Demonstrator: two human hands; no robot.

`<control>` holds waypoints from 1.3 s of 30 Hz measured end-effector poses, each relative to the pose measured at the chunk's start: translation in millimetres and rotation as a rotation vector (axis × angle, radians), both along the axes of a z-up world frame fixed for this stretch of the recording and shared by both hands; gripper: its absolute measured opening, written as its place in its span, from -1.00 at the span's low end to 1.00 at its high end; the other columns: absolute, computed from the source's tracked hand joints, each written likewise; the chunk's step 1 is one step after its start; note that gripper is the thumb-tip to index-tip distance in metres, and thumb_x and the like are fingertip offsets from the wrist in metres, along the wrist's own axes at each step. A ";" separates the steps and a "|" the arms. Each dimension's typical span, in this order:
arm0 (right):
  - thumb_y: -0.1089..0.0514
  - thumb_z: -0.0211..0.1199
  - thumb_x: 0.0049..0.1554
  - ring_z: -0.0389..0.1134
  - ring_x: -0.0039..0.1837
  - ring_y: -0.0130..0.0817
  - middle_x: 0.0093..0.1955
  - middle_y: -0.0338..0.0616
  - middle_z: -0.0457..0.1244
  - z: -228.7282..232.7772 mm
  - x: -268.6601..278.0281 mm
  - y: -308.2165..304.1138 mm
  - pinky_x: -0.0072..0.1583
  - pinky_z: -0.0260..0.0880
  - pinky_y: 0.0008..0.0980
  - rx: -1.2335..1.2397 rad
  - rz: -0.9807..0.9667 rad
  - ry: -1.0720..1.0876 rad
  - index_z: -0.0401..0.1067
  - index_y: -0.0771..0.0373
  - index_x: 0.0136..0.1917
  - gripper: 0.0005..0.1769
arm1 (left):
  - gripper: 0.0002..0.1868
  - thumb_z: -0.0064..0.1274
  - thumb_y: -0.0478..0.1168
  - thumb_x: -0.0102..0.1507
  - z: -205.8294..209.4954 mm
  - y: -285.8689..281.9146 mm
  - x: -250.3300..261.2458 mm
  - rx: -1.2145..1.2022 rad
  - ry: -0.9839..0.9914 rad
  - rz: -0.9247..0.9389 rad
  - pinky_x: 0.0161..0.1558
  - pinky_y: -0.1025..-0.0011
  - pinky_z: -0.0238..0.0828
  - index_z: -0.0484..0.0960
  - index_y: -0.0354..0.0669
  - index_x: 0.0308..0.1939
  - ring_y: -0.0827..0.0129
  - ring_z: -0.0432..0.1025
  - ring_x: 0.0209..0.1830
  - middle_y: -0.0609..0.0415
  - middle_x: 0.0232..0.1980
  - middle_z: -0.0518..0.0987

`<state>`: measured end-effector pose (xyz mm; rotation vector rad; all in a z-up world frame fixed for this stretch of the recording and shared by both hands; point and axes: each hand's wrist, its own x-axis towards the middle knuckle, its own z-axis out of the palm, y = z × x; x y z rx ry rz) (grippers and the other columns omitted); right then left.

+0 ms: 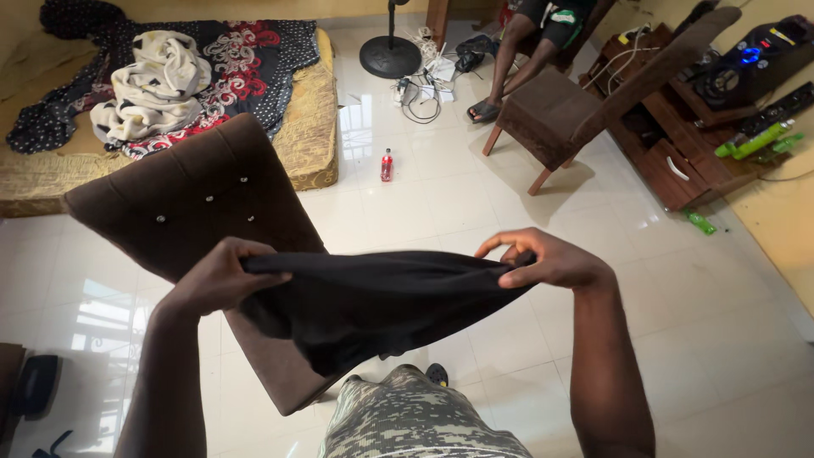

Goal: The person picks up a pair of black shorts, folds them into a bundle, and places them into a wardrobe shelf; they then pick up a light blue garment and a plaid shirt, folding each and stacking them in the wardrobe.

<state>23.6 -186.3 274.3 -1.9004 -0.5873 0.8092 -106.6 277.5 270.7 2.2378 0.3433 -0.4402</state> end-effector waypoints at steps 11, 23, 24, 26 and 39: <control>0.06 0.41 0.09 0.18 -0.09 -0.54 -0.20 -0.33 0.26 -16.9 28.2 6.6 -0.03 0.21 -0.45 0.115 -0.165 -0.043 0.53 0.35 0.01 -0.66 | -0.75 0.39 -0.28 0.09 -69.4 33.0 12.6 -0.741 -0.320 -0.006 -0.25 0.56 0.36 0.59 -0.23 -0.29 0.62 0.39 -0.33 0.24 -0.34 0.53; 0.17 0.46 0.01 0.13 -0.35 -0.55 -0.36 -0.29 0.25 17.5 8.8 13.6 -0.31 0.15 -0.46 -0.294 -0.106 -0.139 0.54 0.20 -0.02 -0.76 | -0.77 0.36 -0.23 0.08 -16.1 15.2 0.9 -0.324 -0.312 0.056 -0.37 0.50 0.38 0.73 -0.32 -0.29 0.57 0.43 -0.42 0.16 -0.43 0.60; 0.21 0.43 0.02 0.13 -0.37 -0.55 -0.39 -0.27 0.25 19.0 8.6 13.7 -0.32 0.12 -0.45 -0.309 -0.109 -0.146 0.53 0.25 -0.10 -0.83 | -0.76 0.37 -0.22 0.07 -8.6 13.3 0.4 -0.241 -0.221 0.047 -0.43 0.43 0.31 0.75 -0.33 -0.30 0.52 0.39 -0.48 0.12 -0.47 0.57; 0.25 0.41 0.03 0.13 -0.39 -0.54 -0.42 -0.26 0.25 20.3 7.9 12.2 -0.34 0.10 -0.45 -0.326 -0.119 -0.150 0.52 0.30 -0.18 -0.89 | -0.70 0.45 -0.17 0.00 4.7 6.7 1.5 -0.133 -0.188 -0.062 -0.39 0.45 0.38 0.76 -0.29 -0.31 0.54 0.45 -0.47 0.14 -0.49 0.63; 0.32 0.41 -0.08 0.18 -0.28 -0.50 -0.38 -0.31 0.18 18.9 -2.3 -15.5 -0.22 0.22 -0.42 -0.111 -0.165 -0.345 0.34 0.28 -0.26 -0.77 | -0.65 0.44 -0.07 0.03 -7.7 34.8 12.4 -0.374 -0.045 -0.386 -0.46 0.47 0.35 0.65 -0.27 -0.44 0.58 0.39 -0.50 0.22 -0.55 0.53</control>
